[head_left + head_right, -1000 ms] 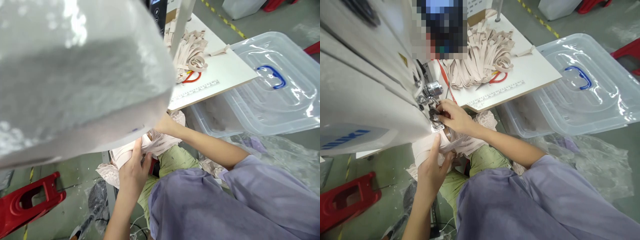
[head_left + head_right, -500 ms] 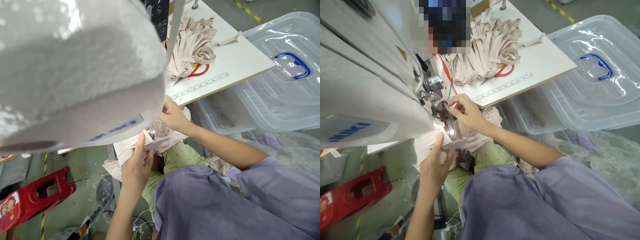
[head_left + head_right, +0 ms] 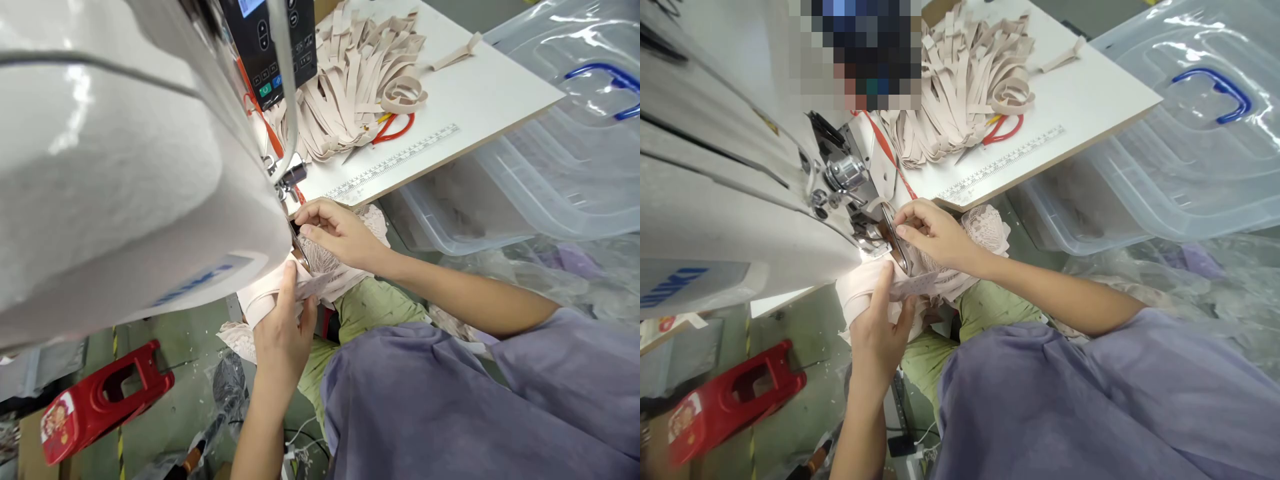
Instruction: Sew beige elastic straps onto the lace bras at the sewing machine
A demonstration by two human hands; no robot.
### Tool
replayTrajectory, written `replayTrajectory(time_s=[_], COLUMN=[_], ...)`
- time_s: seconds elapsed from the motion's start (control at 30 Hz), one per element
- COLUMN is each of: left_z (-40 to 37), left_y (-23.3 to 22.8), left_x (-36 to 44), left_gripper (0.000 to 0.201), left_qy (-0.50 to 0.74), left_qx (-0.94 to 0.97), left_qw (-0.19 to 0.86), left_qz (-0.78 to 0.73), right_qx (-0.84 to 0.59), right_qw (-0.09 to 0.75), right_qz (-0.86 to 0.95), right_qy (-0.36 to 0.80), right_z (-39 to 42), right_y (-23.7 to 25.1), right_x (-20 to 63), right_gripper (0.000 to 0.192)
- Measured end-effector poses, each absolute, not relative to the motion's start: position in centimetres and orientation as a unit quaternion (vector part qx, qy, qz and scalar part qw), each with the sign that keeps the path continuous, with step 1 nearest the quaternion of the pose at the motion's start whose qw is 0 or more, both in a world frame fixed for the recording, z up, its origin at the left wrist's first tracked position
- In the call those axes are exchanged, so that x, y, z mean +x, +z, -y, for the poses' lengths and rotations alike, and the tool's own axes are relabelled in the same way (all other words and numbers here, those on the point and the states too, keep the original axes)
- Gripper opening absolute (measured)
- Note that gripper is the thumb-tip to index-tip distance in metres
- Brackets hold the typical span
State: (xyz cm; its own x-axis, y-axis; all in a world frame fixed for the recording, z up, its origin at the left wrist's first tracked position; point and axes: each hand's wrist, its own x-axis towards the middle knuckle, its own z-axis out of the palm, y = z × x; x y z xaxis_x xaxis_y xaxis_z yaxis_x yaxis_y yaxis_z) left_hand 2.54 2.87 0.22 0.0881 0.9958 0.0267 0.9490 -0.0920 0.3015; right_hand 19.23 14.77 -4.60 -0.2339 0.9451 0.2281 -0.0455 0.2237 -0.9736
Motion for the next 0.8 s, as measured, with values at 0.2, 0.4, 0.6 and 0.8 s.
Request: replayTrajectory(time_s=[0.2,0.4,0.6,0.8], left_z=[-2.6,-1.9,0.3,4.3], left_y=[0.0,-0.9,-2.6,-3.6], left_x=[2.8,2.7,5.7,8.8], left_gripper=[0.063,0.098,0.097,0.094], left_qy=[0.131,0.166,0.211,0.226], left_qx=[0.743,0.696,0.682,0.717], left_qw=[0.095,0.090,0.170,0.257], left_qz=[-0.649,-0.693,-0.679,-0.608], right_qx=[-0.385,-0.395,-0.397,-0.412], right_qw=[0.482,0.456,0.438,0.419], right_qz=[0.590,0.577,0.621,0.595], right_qy=[0.521,0.550,0.515,0.548], right_z=[-13.9,-12.7,-9.3,-6.2], right_y=[-4.5,-4.2,-4.1,-4.1], right_x=[19.3,19.1,19.9,21.8], right_gripper=[0.016,0.027,0.033,0.029])
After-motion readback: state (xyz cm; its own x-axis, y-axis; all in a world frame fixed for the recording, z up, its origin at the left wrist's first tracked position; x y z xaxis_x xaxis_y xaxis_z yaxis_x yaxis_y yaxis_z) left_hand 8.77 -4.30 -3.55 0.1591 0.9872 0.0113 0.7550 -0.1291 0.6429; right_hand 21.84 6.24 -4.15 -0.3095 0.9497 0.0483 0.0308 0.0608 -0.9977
